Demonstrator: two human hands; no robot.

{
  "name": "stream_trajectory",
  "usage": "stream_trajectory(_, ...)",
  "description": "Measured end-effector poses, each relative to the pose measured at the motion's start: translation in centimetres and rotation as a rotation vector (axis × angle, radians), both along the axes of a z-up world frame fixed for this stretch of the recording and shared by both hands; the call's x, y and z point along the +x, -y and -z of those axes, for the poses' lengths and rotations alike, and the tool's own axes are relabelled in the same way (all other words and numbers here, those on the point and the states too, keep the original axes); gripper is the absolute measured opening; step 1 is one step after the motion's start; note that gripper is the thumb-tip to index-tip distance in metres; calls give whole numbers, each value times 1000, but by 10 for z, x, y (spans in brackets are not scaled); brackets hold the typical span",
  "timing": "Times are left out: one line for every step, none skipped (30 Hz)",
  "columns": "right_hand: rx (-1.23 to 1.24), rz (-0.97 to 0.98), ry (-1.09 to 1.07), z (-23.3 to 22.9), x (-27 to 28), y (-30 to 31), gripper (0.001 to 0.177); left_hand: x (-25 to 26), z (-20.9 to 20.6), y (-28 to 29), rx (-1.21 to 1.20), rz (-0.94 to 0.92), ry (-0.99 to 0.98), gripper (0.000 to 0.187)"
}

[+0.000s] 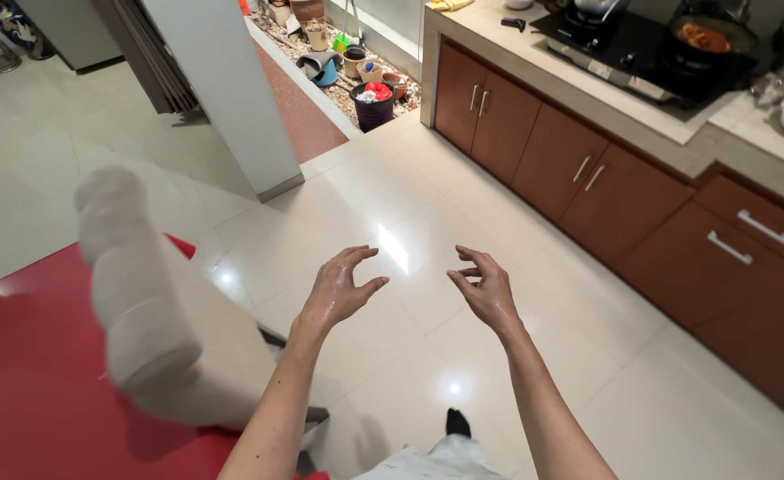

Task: The person arranges chairs around a dining table, picks up a grey floor mat and spreads it on the kitchen floor, then takes a red mat and lays it on the patio floor.

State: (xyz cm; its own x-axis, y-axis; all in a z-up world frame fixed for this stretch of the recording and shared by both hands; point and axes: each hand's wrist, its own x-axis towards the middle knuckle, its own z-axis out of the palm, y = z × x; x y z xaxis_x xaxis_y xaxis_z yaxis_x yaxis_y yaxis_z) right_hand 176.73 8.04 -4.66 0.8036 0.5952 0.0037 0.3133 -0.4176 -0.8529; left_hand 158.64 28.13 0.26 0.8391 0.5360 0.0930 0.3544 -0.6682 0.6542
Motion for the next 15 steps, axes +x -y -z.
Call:
stream_trajectory(-4, -13, 3, -1, 19, -2, 49, 17, -1, -2, -3, -12, 8, 59)
stream_trajectory(-7, -25, 7, -2, 38, -5, 49, 34, -2, -3, -6, -23, 15, 59)
stream_trajectory(-7, -36, 11, -3, 59, -8, 49, 51, -3, -4, -10, -37, 21, 58)
stream_trajectory(-6, -47, 16, -5, 79, -11, 49, 69, -4, -5, -14, -51, 12, 58)
stream_trajectory(-6, -61, 21, -6, 98, -14, 49, 87, -6, -5, -18, -69, 5, 59)
stream_trajectory(6, -79, 42, -8, 116, -19, 49, 103, -7, -5, -22, -87, -3, 59)
stream_trajectory(18, -98, 63, -10, 134, -24, 49, 119, -8, -6, -42, -104, -2, 59)
stream_trajectory(30, -118, 84, -11, 150, -30, 49, 135, -8, -7, -61, -122, -1, 59)
stream_trajectory(38, -131, 78, -12, 163, -36, 48, 147, -8, -8, -79, -139, -3, 60)
stream_trajectory(47, -143, 71, -14, 175, -42, 48, 158, -8, -10, -68, -141, 1, 59)
stream_trajectory(57, -152, 67, -16, 187, -48, 47, 170, -8, -12, -55, -140, 6, 59)
stream_trajectory(64, -164, 58, -17, 198, -53, 48, 180, -8, -14, -43, -140, 12, 59)
stream_trajectory(72, -174, 48, -17, 207, -59, 49, 190, -7, -17, -51, -147, 11, 59)
stream_trajectory(79, -185, 38, -18, 216, -65, 49, 198, -6, -21, -59, -155, 11, 60)
stream_trajectory(75, -194, 36, -18, 223, -72, 49, 206, -5, -27, -63, -161, 9, 60)
